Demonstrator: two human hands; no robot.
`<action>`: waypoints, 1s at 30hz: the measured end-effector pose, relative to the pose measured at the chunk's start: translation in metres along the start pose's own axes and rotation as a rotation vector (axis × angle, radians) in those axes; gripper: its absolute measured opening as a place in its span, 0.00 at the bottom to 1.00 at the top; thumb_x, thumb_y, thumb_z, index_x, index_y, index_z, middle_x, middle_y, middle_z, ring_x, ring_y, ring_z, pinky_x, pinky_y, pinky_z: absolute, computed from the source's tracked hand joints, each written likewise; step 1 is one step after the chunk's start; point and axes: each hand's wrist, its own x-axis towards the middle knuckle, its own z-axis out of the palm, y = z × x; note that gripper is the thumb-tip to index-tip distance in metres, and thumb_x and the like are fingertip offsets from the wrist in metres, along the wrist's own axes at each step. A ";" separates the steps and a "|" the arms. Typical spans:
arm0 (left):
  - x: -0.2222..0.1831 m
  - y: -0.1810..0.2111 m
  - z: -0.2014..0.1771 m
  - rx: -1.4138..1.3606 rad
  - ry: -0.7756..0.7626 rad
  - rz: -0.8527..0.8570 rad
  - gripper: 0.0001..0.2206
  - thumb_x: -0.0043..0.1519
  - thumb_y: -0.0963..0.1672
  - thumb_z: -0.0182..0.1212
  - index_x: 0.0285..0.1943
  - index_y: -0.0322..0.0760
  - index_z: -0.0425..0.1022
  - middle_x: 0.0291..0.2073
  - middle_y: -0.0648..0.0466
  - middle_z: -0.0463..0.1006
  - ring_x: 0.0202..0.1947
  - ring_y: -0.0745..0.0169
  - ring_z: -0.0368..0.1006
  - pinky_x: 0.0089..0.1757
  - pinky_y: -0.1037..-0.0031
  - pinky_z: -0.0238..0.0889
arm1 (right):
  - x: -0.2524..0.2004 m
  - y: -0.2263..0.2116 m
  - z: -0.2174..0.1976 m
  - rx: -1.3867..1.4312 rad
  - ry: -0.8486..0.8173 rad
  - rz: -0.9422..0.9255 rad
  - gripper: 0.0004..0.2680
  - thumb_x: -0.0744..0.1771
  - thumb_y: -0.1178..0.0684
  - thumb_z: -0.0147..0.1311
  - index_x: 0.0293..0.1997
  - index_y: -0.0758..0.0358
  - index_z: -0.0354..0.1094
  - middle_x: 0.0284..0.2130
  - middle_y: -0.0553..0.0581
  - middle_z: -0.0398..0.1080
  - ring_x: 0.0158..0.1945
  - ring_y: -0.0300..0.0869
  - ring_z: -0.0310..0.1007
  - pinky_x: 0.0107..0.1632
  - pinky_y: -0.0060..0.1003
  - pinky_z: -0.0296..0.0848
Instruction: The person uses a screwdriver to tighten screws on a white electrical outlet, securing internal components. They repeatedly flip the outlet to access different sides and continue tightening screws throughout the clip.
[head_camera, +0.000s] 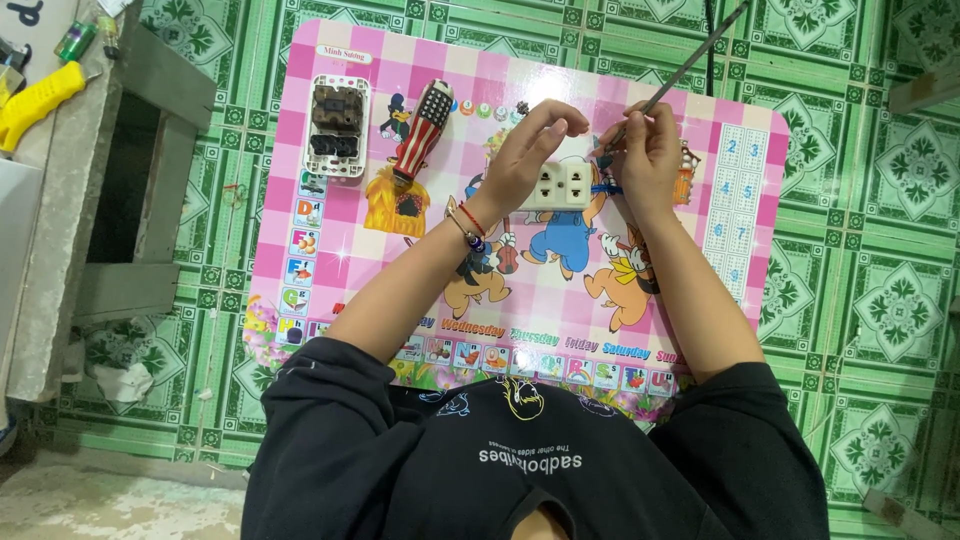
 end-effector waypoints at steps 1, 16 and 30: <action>0.000 0.001 0.000 0.009 -0.005 0.006 0.18 0.74 0.53 0.41 0.56 0.43 0.74 0.46 0.51 0.76 0.52 0.58 0.72 0.56 0.57 0.63 | -0.001 -0.005 0.004 -0.028 -0.013 -0.024 0.07 0.76 0.52 0.39 0.51 0.65 0.58 0.29 0.66 0.73 0.32 0.51 0.79 0.36 0.34 0.77; -0.014 0.023 0.024 1.163 -0.078 0.541 0.22 0.61 0.56 0.60 0.56 0.41 0.71 0.45 0.48 0.71 0.48 0.47 0.67 0.44 0.58 0.61 | -0.004 -0.014 0.011 -0.218 0.047 -0.105 0.07 0.75 0.52 0.43 0.50 0.63 0.65 0.26 0.62 0.74 0.24 0.41 0.72 0.27 0.30 0.68; -0.026 -0.006 -0.001 1.466 -0.065 0.463 0.33 0.40 0.63 0.73 0.41 0.39 0.73 0.31 0.53 0.67 0.30 0.54 0.68 0.31 0.66 0.64 | -0.006 -0.018 0.015 -0.108 0.087 0.000 0.06 0.75 0.51 0.40 0.48 0.60 0.62 0.23 0.58 0.72 0.21 0.41 0.73 0.26 0.27 0.70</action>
